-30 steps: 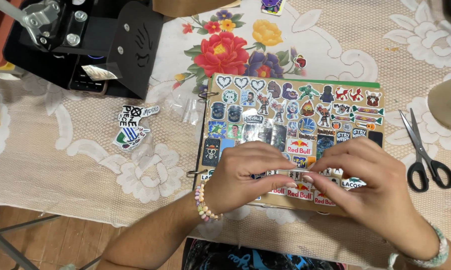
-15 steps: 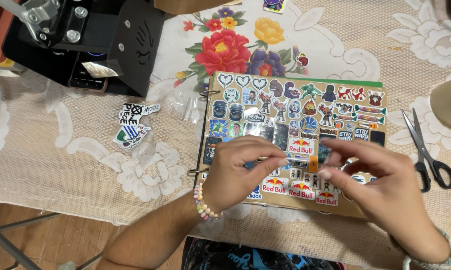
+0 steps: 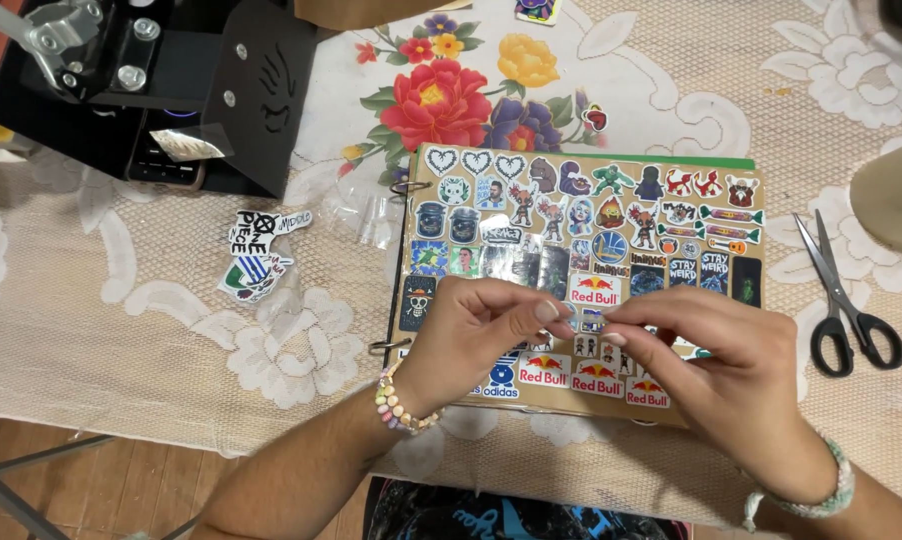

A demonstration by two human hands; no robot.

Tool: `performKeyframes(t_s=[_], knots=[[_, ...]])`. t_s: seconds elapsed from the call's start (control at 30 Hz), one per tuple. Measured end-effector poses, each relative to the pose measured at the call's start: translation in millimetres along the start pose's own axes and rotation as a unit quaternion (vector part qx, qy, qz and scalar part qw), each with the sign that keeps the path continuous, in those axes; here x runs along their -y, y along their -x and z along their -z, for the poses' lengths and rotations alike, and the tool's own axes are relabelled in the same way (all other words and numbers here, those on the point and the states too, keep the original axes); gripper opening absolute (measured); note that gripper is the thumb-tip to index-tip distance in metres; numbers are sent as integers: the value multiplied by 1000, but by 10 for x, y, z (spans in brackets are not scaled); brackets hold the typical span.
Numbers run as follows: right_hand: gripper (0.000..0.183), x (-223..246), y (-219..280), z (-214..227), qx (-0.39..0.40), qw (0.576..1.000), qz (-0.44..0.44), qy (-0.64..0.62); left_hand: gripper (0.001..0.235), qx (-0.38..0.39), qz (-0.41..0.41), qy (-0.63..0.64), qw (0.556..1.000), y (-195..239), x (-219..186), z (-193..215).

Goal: The person arranges and applies various stickers onto a binder cover. They use scissors to trim a sticker and apply it to the surface, smoothing it down with their fingers.

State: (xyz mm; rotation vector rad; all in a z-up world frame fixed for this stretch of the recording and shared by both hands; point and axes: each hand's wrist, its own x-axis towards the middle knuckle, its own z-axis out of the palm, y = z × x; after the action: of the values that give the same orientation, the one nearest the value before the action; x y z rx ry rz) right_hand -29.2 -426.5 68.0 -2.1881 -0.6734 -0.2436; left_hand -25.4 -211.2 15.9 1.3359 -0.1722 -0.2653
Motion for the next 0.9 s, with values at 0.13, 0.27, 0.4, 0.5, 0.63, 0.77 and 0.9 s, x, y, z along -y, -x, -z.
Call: performKeyframes(t_s=[0.13, 0.27, 0.4, 0.5, 0.63, 0.77, 0.9], knots=[[11, -28, 54, -22, -17, 1000, -14, 3, 18, 2, 18, -12, 1000, 11, 27, -16], [9, -25, 99, 2, -50, 996, -70, -22, 17, -24, -15, -14, 1000, 48, -8, -63], [20, -96, 205, 233, -97, 988, -114, 46, 10, -51, -210, -194, 957, 108, -30, -58], [23, -700, 584, 464, -86, 952, -95, 278, 8, -39, -306, -238, 921, 151, -107, -78], [38, -1587, 1310, 627, -43, 873, -145, 463, 9, -11, -368, -242, 898, 155, -212, -99], [42, -1736, 1518, 750, 9, 864, -146, 482, 29, 11, -418, -280, 864, 174, -237, -117], [51, -1824, 1497, 849, -9, 920, -167, 355, 28, 8, -473, -300, 828, 193, -280, -151]])
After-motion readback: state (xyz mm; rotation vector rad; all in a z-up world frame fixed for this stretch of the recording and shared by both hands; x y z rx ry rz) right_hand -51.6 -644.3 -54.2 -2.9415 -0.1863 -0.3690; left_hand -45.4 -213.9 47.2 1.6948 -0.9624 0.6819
